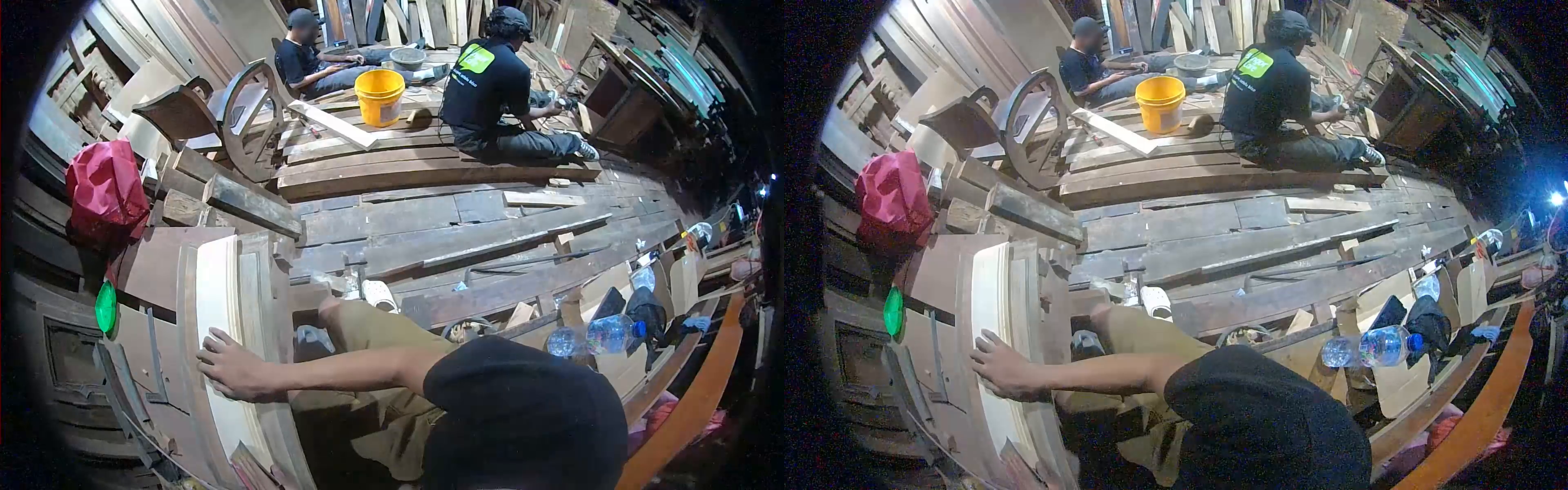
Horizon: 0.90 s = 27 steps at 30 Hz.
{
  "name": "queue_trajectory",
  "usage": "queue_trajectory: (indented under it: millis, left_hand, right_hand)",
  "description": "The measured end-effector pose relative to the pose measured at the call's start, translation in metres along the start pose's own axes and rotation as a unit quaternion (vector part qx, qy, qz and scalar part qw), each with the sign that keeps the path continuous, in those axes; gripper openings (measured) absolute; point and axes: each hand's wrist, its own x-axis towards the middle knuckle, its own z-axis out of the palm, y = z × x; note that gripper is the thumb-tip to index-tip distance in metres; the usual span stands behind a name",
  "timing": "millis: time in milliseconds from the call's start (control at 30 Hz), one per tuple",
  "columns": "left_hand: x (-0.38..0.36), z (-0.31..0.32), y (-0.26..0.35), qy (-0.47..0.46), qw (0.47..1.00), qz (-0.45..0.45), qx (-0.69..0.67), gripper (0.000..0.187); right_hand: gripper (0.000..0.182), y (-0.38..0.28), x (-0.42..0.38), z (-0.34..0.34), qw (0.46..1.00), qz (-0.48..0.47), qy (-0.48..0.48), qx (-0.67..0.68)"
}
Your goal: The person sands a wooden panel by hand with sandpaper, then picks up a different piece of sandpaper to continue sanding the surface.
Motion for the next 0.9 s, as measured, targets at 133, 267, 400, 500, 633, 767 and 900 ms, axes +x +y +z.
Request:
queue_trajectory:
  millis: [133,267,400,500,633,767,900]
  left_hand:
    - [-0.0005,-0.0009,-0.0007,0.001,1.000,-0.001,0.001,0.051]
    - [-0.0005,-0.0023,-0.0012,0.000,1.000,-0.001,0.001,0.051]
    - [0.0000,-0.0032,-0.0018,0.000,1.000,0.001,0.001,0.051]
    - [0.0002,-0.0038,-0.0018,-0.001,1.000,0.002,0.000,0.051]
    - [0.0001,-0.0051,-0.0029,-0.001,1.000,0.003,-0.001,0.051]
    - [-0.0012,-0.0066,-0.0040,-0.001,1.000,0.004,-0.001,0.051]
    - [-0.0027,-0.0072,-0.0051,-0.002,1.000,0.006,0.000,0.051]
  right_hand:
    - [0.036,0.0027,-0.0004,0.0031,1.000,-0.005,-0.002,-0.004]
    - [0.038,0.0020,-0.0001,0.0040,1.000,-0.002,0.013,0.001]
    - [0.039,0.0018,0.0003,0.0028,1.000,0.001,-0.001,0.000]
    - [0.038,0.0006,0.0004,0.0006,1.000,0.003,0.005,0.007]
    - [0.037,0.0003,0.0002,-0.0021,1.000,-0.001,0.005,0.019]
    - [0.036,-0.0003,0.0004,-0.0013,1.000,0.003,-0.004,0.004]
    - [0.035,0.0025,-0.0005,0.0044,1.000,-0.011,0.022,0.001]
